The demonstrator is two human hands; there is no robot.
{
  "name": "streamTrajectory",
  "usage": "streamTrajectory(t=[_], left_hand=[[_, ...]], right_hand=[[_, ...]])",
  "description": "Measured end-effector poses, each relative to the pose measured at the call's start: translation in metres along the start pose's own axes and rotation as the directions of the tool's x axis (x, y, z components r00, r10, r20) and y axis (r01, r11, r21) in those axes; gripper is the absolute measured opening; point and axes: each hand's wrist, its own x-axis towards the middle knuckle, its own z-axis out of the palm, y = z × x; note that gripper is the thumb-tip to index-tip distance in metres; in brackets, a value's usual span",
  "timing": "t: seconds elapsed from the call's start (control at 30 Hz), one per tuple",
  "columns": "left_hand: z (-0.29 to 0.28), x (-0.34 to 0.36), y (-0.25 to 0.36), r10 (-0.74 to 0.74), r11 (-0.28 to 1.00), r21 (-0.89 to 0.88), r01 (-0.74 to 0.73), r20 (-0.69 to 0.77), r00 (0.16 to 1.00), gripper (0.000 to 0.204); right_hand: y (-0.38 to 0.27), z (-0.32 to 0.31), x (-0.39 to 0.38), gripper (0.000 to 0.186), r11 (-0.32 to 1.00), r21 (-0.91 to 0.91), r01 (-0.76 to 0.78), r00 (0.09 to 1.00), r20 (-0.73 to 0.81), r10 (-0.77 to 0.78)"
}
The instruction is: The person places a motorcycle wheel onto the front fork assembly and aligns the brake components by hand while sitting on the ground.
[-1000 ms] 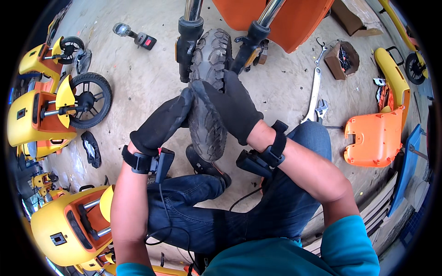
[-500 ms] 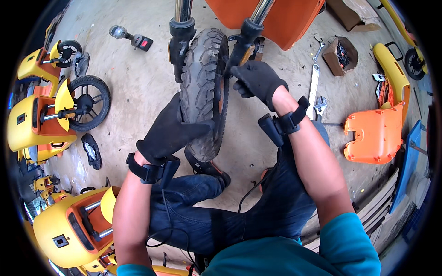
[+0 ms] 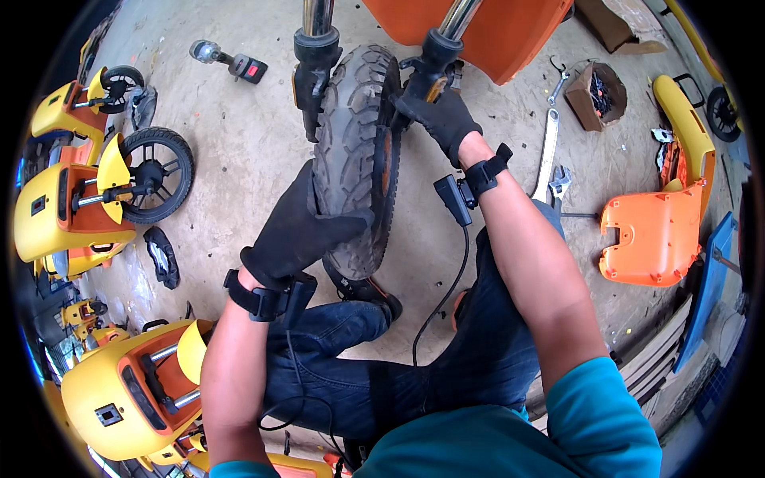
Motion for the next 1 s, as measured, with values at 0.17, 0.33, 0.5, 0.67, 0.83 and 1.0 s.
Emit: streamTrajectory(t=[0.17,0.33,0.5,0.67,0.83,1.0], left_hand=[[-0.004,0.001,0.001,-0.018,0.999,-0.027,0.019,0.037,0.999,0.08],[-0.005,0.0,0.002,-0.004,0.996,-0.091,0.008,0.045,0.999,0.079],[-0.002,-0.001,0.006,-0.001,1.0,0.013,0.001,-0.003,1.0,0.075],[0.002,0.004,0.001,0.05,0.998,0.046,-0.046,-0.075,0.996,0.068],[-0.002,0.007,0.007,0.012,0.997,0.08,-0.006,-0.066,0.998,0.069],[0.0,0.018,0.003,0.143,0.989,-0.008,-0.145,-0.107,0.984,0.062]], right_hand=[[-0.008,-0.008,-0.001,0.039,0.989,-0.146,-0.023,0.998,0.06,0.032],[-0.007,-0.002,0.0,0.038,0.984,-0.169,-0.048,0.999,-0.008,0.048],[-0.004,0.024,-0.009,0.044,0.968,-0.22,-0.118,0.959,-0.278,0.053],[-0.005,0.04,-0.012,0.049,0.944,-0.283,-0.171,0.884,-0.468,0.02],[0.0,0.037,-0.014,0.05,0.941,-0.308,-0.141,0.89,-0.456,-0.016],[-0.006,0.026,-0.016,0.048,0.969,-0.198,-0.145,0.944,-0.32,0.076]])
